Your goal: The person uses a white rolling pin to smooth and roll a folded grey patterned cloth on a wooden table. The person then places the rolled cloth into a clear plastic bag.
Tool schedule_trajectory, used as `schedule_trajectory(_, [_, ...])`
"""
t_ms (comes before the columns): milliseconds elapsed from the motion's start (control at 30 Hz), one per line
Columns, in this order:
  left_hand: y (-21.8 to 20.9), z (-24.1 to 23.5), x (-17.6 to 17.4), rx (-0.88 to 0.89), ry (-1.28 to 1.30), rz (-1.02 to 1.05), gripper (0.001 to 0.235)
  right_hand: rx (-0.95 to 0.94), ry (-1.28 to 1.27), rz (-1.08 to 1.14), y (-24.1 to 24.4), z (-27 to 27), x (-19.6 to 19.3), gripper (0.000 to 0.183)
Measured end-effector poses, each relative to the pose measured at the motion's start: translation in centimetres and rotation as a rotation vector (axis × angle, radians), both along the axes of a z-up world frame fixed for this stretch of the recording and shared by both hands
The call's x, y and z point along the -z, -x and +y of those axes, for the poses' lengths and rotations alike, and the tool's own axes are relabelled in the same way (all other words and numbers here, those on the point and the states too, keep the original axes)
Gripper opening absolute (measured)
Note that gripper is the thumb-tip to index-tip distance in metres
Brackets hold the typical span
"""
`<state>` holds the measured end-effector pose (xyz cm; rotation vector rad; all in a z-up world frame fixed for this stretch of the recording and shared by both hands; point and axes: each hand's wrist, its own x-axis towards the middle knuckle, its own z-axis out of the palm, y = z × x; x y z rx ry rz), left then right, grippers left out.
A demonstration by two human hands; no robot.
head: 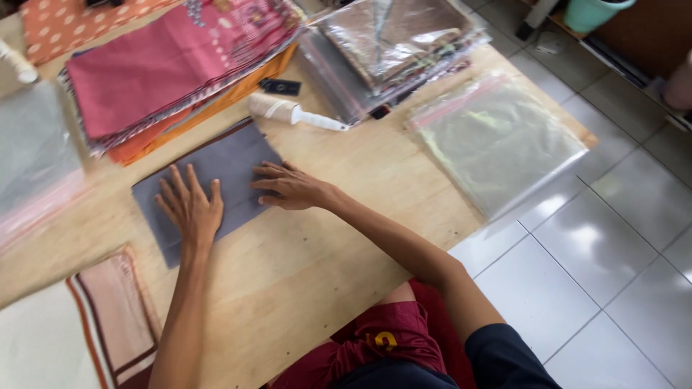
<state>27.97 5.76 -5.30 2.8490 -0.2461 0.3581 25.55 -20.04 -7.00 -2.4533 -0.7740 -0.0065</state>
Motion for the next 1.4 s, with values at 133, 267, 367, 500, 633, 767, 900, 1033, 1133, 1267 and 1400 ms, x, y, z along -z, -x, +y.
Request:
schedule_trajectory(133, [4.7, -9.5, -6.7, 0.221, 0.074, -0.084, 0.062, -0.063, -0.386, 0.004, 4.0, -8.9, -7.1, 0.03])
schedule_trajectory(267, [6.4, -20.7, -7.5, 0.751, 0.221, -0.194, 0.056, 0.257, -0.418, -0.216, 7.1, -21.0, -8.0, 0.017])
schedule_trajectory(367, [6.0, -30.2, -5.6, 1.018, 0.337, -0.183, 0.055, 0.618, -0.213, -0.377, 10.1, -30.6, -5.7, 0.018])
schedule_trajectory(500, [6.5, -42.5, -3.9, 1.058, 0.33, -0.056, 0.058, 1.214, 0.128, -0.089, 15.4, -37.1, -1.7, 0.061])
schedule_trajectory(633, [5.2, -50.3, -0.5, 0.96, 0.257, -0.086, 0.058, 1.27, 0.245, -0.037, 17.4, -34.7, -3.3, 0.057])
schedule_trajectory(767, [5.1, -51.6, 0.4, 0.83, 0.208, -0.006, 0.052, 1.259, 0.202, -0.03, 17.2, -34.9, -2.7, 0.052])
schedule_trajectory(900, [5.1, -51.0, -0.1, 0.857, 0.257, -0.045, 0.042, 1.244, 0.155, -0.109, 16.8, -35.8, -1.0, 0.042])
schedule_trajectory(1033, [5.1, -51.3, 0.4, 0.854, 0.263, -0.078, 0.05, 1.243, 0.177, -0.159, 16.8, -36.1, -0.4, 0.037])
schedule_trajectory(1133, [5.4, -51.2, 0.1, 0.818, 0.28, -0.087, 0.057, 1.248, 0.188, -0.172, 16.7, -36.2, -0.2, 0.035])
schedule_trajectory(1267, [4.6, -51.2, 0.9, 0.783, 0.353, -0.097, 0.05, 1.238, 0.144, -0.169, 16.8, -36.2, -0.3, 0.034])
schedule_trajectory(1400, [3.6, -51.2, 2.2, 0.783, 0.383, -0.165, 0.011, 1.255, 0.11, -0.174, 16.8, -36.0, -0.3, 0.031])
